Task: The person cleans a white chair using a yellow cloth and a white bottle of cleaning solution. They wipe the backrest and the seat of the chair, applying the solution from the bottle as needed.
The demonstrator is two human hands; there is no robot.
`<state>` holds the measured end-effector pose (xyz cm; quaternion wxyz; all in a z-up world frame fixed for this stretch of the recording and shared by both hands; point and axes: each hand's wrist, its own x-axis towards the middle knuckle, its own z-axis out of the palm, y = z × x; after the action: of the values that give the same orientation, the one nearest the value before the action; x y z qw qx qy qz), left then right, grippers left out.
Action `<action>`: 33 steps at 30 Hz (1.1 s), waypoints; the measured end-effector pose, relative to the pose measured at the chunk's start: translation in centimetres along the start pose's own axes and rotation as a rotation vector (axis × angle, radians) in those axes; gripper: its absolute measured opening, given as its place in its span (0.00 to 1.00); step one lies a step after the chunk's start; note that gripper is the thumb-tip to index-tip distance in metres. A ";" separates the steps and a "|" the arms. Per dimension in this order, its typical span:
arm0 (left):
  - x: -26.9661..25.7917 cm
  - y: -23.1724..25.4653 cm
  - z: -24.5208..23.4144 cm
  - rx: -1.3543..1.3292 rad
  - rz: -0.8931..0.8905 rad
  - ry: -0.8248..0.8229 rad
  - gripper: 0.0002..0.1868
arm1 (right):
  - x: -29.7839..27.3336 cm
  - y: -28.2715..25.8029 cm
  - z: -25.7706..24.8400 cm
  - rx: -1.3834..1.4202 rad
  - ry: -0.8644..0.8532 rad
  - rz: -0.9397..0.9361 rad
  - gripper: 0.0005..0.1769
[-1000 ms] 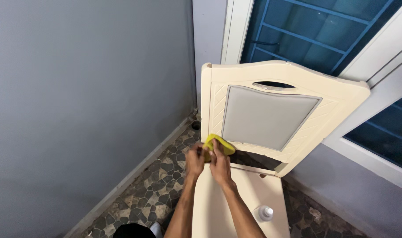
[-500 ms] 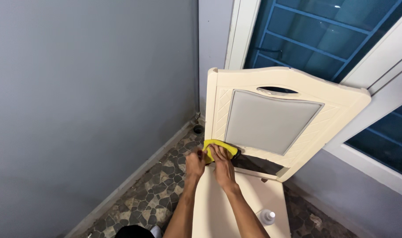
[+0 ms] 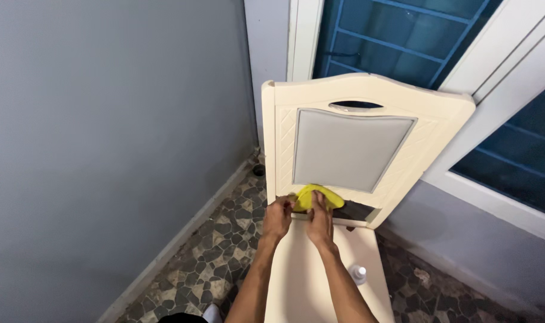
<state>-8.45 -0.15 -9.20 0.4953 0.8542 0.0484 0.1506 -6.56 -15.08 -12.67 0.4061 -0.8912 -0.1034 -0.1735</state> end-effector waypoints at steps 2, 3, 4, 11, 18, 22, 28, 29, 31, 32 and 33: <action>-0.6 1.0 -0.8 0.003 -0.022 -0.045 0.08 | -0.4 0.5 0.2 0.096 0.063 0.140 0.35; -0.6 1.4 -1.2 0.003 -0.030 -0.065 0.07 | -0.4 0.5 0.5 0.172 0.105 0.239 0.35; -0.9 1.7 -1.7 0.034 -0.006 -0.082 0.08 | -0.4 0.5 0.7 0.248 0.146 0.339 0.36; 0.2 2.0 -1.7 0.251 0.198 -0.086 0.24 | 0.7 -2.5 1.9 -0.044 -0.141 -0.067 0.42; 1.2 2.8 0.2 0.260 0.161 -0.157 0.18 | 1.5 2.8 -5.2 -0.346 -0.088 0.048 0.45; 0.9 3.2 1.4 0.272 0.156 -0.204 0.24 | 1.6 5.1 -10.1 -0.389 -0.108 0.099 0.38; 0.9 4.2 3.1 0.275 0.161 -0.264 0.25 | 2.1 3.8 -10.1 -0.326 -0.165 0.052 0.36; 0.8 4.3 3.5 0.282 0.217 -0.248 0.25 | 1.9 3.7 -10.5 -0.297 -0.168 0.028 0.35; 0.8 4.8 3.7 0.304 0.277 -0.232 0.25 | 1.8 3.6 -11.7 -0.241 -0.167 -0.023 0.33; 0.9 5.2 3.7 0.319 0.281 -0.230 0.25 | 1.9 3.6 -12.5 -0.252 -0.178 0.017 0.39; 0.8 5.6 3.7 0.334 0.284 -0.233 0.24 | 1.5 3.8 -13.5 -0.263 -0.190 0.060 0.46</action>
<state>-6.98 -5.87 -5.88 0.3232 0.9341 -0.1057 0.1090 -6.98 -27.67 -6.45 0.2793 -0.9518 -0.0909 -0.0883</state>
